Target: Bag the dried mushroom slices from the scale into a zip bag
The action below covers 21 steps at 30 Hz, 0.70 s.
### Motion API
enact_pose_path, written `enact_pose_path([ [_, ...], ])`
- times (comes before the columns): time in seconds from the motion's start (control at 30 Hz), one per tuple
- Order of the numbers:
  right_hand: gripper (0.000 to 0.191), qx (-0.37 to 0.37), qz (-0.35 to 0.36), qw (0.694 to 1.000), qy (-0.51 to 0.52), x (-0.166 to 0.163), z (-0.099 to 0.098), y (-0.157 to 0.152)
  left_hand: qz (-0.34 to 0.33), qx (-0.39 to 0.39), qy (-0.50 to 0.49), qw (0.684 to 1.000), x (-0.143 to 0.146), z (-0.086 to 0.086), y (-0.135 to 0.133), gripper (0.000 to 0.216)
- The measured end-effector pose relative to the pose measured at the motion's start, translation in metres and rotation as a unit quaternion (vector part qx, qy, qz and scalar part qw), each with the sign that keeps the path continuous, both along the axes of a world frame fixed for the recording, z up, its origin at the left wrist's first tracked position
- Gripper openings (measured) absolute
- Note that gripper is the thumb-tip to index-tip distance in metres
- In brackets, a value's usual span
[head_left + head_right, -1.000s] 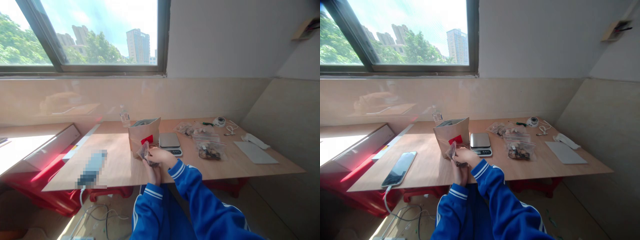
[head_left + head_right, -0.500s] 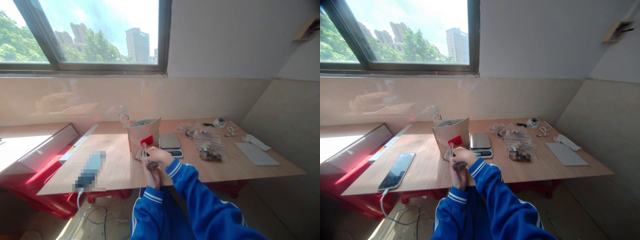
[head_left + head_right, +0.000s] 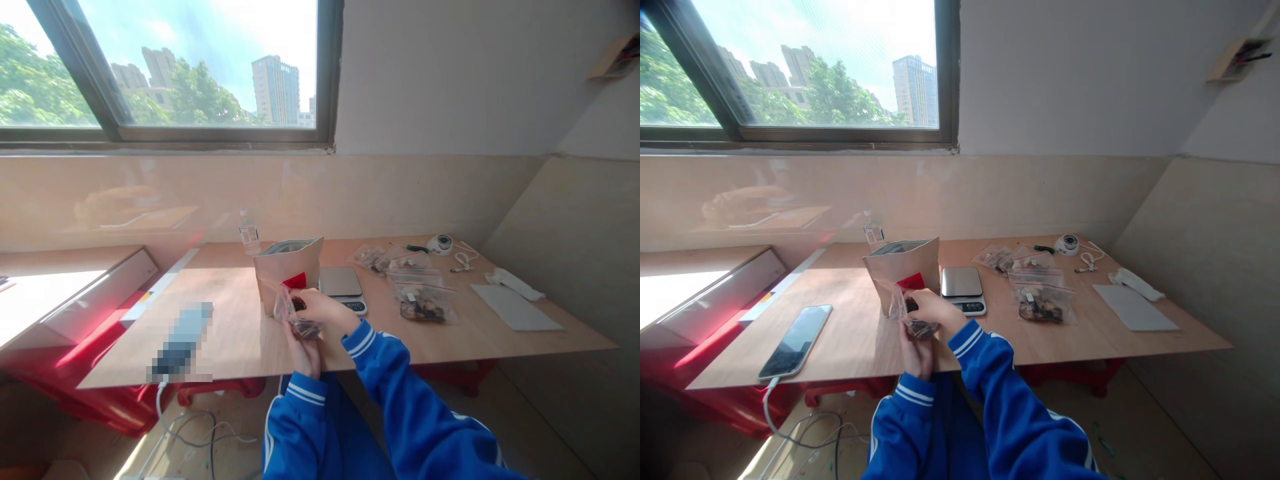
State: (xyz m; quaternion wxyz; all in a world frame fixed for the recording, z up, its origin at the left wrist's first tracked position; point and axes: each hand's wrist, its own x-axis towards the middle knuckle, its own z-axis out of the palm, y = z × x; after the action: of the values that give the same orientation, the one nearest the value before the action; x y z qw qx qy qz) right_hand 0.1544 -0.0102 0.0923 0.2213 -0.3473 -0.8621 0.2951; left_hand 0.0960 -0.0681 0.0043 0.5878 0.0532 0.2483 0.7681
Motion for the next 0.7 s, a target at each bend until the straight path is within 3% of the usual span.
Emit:
enact_pose_path([
  [0.23, 0.029, -0.022, -0.025, 0.999, 0.036, 0.017, 0.011, -0.002, -0.016, -0.012, -0.004, 1.000, -0.004, -0.003, 0.001, 0.039],
  [0.43, 0.027, -0.024, -0.023, 0.999, -0.008, 0.015, 0.006, 0.000, 0.005, 0.004, -0.029, 1.000, -0.005, 0.000, -0.002, 0.041],
  [0.6, 0.027, -0.021, -0.026, 0.999, 0.029, 0.015, 0.006, 0.000, -0.003, 0.022, 0.031, 0.999, -0.001, 0.003, -0.004, 0.044],
  [0.7, 0.025, -0.058, -0.016, 0.995, 0.082, 0.019, 0.007, -0.001, 0.015, 0.034, 0.055, 0.998, 0.000, 0.003, -0.004, 0.045],
])
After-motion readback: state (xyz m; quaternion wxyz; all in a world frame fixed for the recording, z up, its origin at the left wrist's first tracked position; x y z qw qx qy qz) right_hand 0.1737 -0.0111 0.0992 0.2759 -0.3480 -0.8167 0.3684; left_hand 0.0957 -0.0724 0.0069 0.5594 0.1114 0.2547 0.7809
